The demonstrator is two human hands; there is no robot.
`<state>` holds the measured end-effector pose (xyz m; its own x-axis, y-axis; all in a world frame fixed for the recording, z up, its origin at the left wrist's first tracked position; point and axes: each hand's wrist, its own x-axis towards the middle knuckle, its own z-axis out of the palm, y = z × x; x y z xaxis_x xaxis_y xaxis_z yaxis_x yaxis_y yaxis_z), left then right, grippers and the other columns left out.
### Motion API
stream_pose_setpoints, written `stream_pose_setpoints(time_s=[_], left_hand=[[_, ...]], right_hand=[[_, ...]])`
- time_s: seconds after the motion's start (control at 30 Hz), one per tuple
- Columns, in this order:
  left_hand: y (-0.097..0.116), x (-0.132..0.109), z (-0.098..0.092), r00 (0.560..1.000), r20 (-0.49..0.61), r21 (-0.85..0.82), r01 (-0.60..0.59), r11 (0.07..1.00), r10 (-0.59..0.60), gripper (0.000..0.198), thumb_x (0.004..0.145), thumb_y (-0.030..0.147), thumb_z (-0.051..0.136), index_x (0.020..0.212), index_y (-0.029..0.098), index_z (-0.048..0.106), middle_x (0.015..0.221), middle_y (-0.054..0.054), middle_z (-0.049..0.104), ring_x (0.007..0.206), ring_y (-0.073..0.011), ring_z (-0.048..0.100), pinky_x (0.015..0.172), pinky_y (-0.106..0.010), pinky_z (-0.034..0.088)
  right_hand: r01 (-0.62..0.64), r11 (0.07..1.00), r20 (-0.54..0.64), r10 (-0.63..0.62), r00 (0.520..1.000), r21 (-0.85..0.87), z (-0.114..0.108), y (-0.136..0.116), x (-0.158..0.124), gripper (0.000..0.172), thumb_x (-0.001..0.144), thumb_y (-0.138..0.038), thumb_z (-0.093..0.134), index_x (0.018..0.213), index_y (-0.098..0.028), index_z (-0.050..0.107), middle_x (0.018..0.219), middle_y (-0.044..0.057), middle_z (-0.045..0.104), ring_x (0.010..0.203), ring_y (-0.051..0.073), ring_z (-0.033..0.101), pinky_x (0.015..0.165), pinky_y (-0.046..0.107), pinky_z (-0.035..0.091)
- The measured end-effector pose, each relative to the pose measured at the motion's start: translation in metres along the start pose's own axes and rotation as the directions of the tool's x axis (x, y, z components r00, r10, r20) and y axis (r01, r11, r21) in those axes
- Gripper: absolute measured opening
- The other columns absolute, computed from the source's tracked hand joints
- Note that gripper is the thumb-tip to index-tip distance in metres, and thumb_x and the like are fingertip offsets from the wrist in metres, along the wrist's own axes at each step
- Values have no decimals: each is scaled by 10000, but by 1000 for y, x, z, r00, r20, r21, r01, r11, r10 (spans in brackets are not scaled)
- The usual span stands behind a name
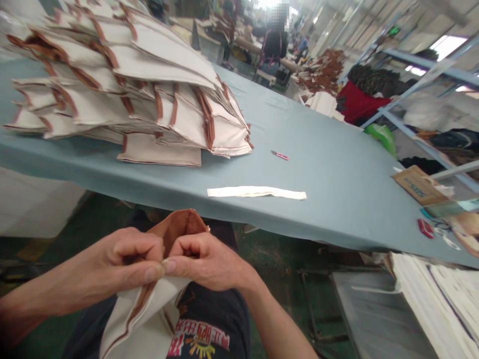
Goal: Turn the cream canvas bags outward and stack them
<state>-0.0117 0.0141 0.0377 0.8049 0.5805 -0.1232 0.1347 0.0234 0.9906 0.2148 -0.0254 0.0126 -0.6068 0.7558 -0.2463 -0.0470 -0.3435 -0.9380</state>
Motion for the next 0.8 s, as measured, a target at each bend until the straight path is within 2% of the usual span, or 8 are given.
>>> stream_pose_setpoints(time_s=[0.17,0.53,0.8], left_hand=[[1,0,-1,1000,19,4,-12,1000,12,520,1037,496,716,662,234,468,600,99,331,537,-92,270,471,-227,223],[0,4,2,999,11,-40,50,998,-49,565,985,557,791,647,232,476,600,99,341,550,-95,278,472,-221,216],[-5,6,2,996,28,-95,88,992,-86,572,975,545,842,663,228,481,610,106,332,560,-93,258,488,-223,199]], right_hand=[[6,1000,-10,-6,1000,6,0,3,2,724,839,-798,946,725,-219,527,670,-103,411,640,95,308,589,269,264],[-47,999,-65,47,997,4,1,1,0,782,744,-874,953,702,-223,520,651,-102,411,630,95,303,585,263,270],[-34,999,-71,34,997,-5,-1,2,-4,760,800,-854,935,722,-224,516,665,-101,395,636,95,282,579,262,267]])
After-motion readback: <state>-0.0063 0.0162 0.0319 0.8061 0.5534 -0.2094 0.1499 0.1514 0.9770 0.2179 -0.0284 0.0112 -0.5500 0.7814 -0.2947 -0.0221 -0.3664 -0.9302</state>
